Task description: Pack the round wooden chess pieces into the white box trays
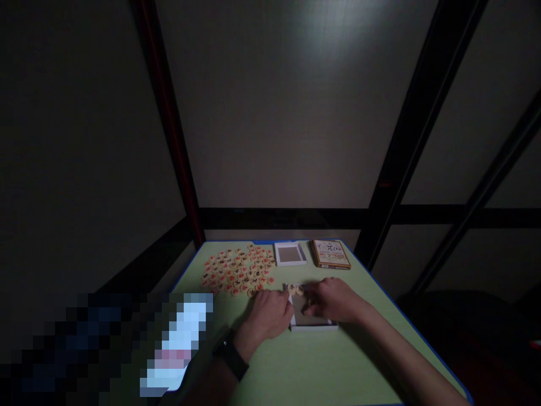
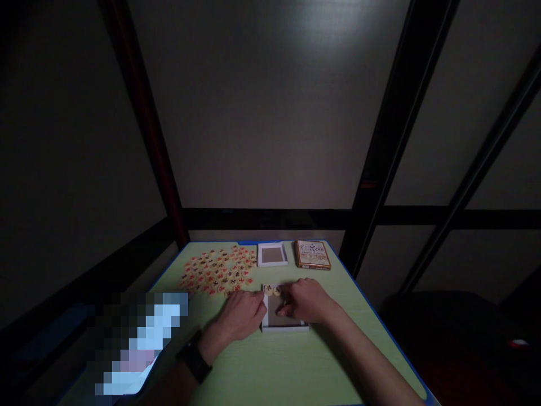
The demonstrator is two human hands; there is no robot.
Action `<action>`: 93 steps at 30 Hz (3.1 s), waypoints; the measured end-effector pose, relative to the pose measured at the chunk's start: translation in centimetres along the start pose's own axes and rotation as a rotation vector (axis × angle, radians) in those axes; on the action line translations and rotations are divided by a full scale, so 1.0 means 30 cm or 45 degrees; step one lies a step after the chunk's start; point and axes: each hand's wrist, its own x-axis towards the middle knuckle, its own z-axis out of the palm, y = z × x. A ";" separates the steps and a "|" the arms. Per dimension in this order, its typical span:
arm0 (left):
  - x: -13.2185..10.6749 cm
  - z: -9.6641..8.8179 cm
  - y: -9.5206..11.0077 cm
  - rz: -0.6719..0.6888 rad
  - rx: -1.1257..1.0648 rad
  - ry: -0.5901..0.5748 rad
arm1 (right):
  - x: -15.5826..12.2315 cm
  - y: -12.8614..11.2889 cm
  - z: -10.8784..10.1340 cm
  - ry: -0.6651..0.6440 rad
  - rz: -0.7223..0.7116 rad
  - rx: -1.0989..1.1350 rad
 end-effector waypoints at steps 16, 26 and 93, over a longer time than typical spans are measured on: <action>-0.004 -0.006 -0.002 0.003 0.016 -0.024 | -0.016 -0.008 -0.031 0.043 0.041 -0.037; -0.002 -0.006 0.000 -0.010 0.005 -0.029 | -0.003 -0.006 -0.009 0.004 -0.051 0.007; -0.046 -0.119 -0.069 -0.058 -0.021 0.072 | 0.052 0.028 0.102 0.832 -0.107 0.290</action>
